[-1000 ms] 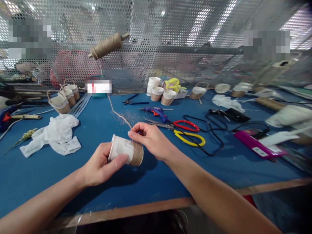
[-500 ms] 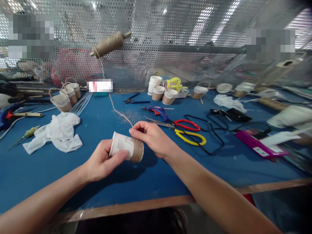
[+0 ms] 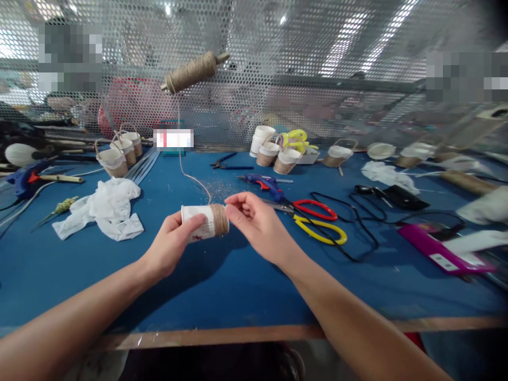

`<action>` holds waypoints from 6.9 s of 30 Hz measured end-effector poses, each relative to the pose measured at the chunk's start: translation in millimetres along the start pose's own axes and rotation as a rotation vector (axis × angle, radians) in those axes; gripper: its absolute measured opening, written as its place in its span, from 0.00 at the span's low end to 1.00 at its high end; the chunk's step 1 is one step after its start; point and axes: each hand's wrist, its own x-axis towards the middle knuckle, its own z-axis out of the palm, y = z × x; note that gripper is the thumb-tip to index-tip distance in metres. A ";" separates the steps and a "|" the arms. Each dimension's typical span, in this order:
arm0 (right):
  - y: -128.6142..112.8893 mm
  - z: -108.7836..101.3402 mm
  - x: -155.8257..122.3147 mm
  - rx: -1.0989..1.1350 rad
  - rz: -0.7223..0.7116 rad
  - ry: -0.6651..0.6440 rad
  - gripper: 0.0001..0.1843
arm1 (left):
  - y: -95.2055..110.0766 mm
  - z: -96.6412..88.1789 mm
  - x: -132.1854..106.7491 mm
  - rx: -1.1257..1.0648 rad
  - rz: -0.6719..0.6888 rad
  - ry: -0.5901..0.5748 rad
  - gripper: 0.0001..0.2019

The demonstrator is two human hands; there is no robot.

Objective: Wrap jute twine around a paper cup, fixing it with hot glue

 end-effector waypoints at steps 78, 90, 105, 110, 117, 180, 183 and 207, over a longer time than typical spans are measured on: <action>11.1 -39.0 36.1 -0.260 -0.007 0.231 0.14 | -4.0 -9.0 3.6 0.451 0.006 -0.055 0.18; 77.3 -86.0 94.4 -0.565 0.491 0.191 0.15 | -4.2 -10.1 7.5 0.515 0.081 -0.003 0.19; 0.8 -58.4 1.0 0.003 0.198 -0.210 0.09 | -2.8 -10.9 11.7 0.505 0.033 0.035 0.20; -2.4 -48.6 -16.1 -0.177 0.156 -0.289 0.10 | -2.7 -14.5 15.8 0.566 0.023 0.026 0.21; -4.6 -47.1 -28.6 -0.489 0.004 -0.257 0.18 | -1.9 -13.6 16.6 0.608 0.023 0.021 0.20; -5.6 -45.1 -33.7 -0.697 -0.280 -0.240 0.18 | -4.6 -13.8 15.5 0.727 0.062 0.038 0.18; -3.4 -44.7 -33.5 -0.729 -0.295 -0.223 0.18 | -4.6 -13.5 15.2 0.725 0.059 0.042 0.18; -1.7 -41.4 -36.7 -0.758 -0.259 -0.190 0.19 | -3.2 -12.9 15.2 0.697 0.049 0.046 0.18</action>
